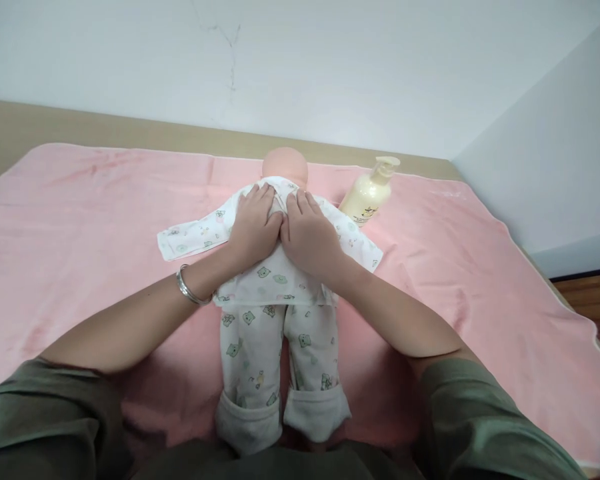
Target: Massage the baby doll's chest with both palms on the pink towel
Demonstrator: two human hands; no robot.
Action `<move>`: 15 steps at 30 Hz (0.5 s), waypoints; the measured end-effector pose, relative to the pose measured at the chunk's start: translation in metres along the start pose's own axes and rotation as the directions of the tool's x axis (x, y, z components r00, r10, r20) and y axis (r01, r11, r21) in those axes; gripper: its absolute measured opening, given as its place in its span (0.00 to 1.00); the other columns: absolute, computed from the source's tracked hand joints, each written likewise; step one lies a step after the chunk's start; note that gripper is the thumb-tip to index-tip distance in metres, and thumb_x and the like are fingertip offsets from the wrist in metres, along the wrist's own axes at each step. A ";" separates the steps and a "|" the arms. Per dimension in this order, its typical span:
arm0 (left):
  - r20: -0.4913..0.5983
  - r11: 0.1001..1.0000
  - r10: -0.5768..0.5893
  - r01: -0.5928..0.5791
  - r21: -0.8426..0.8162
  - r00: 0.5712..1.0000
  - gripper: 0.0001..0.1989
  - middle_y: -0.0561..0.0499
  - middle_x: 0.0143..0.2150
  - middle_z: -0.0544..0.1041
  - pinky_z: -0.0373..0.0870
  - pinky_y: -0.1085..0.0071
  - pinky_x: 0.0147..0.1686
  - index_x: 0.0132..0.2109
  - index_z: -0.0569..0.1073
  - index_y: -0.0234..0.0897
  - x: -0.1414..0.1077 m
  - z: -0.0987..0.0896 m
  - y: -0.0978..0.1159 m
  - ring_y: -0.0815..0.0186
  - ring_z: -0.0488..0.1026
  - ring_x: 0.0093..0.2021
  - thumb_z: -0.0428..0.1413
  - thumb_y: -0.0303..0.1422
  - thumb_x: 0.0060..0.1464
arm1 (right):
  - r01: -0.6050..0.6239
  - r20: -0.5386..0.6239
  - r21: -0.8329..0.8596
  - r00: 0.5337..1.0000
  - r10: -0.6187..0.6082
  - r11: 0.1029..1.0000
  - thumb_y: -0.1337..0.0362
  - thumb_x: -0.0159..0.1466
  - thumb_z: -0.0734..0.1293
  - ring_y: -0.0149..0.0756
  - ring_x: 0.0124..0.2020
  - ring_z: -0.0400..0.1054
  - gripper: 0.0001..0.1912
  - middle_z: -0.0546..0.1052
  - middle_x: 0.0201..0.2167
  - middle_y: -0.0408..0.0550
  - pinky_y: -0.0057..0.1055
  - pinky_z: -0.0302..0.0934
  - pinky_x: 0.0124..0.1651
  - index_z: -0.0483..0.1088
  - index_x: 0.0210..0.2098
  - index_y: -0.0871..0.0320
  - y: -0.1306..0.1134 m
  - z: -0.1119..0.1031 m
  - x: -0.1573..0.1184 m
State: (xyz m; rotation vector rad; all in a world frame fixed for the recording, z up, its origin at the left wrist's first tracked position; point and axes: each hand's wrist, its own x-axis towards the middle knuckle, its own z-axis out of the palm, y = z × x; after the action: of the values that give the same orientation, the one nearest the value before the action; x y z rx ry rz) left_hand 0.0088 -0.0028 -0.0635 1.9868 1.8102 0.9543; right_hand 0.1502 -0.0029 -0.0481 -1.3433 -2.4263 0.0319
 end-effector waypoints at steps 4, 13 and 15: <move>-0.032 1.000 0.000 -0.001 -0.022 0.999 0.31 0.35 0.72 0.63 0.47 0.44 0.76 0.68 0.64 0.27 0.000 0.002 0.000 0.47 0.55 0.75 0.42 0.36 0.62 | 0.056 0.030 -0.006 0.998 -0.056 0.998 0.66 0.70 0.50 0.50 0.74 0.53 0.29 0.65 0.69 0.64 0.51 0.50 0.77 0.63 0.66 0.73 -0.003 -0.003 -0.004; -0.124 0.996 0.010 -0.020 -0.086 0.992 0.28 0.41 0.70 0.68 0.50 0.47 0.76 0.65 0.69 0.36 -0.002 0.009 -0.006 0.51 0.60 0.73 0.47 0.37 0.59 | -0.134 0.067 0.139 0.990 0.126 0.981 0.61 0.69 0.52 0.55 0.77 0.45 0.35 0.56 0.74 0.61 0.58 0.41 0.77 0.54 0.72 0.72 0.019 0.003 0.027; -0.123 0.996 0.008 -0.019 -0.085 0.992 0.28 0.41 0.69 0.68 0.50 0.47 0.76 0.65 0.69 0.35 -0.002 0.008 -0.006 0.51 0.61 0.72 0.47 0.37 0.59 | -0.133 0.060 0.145 0.990 0.125 0.981 0.60 0.70 0.52 0.55 0.77 0.45 0.35 0.56 0.74 0.60 0.57 0.41 0.77 0.54 0.72 0.71 0.019 0.005 0.026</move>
State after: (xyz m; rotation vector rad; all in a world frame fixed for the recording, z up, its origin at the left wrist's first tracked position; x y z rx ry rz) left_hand 0.0095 -0.0019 -0.0736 1.9292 1.7872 1.1619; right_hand 0.1516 0.0291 -0.0484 -1.4449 -2.3225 0.2781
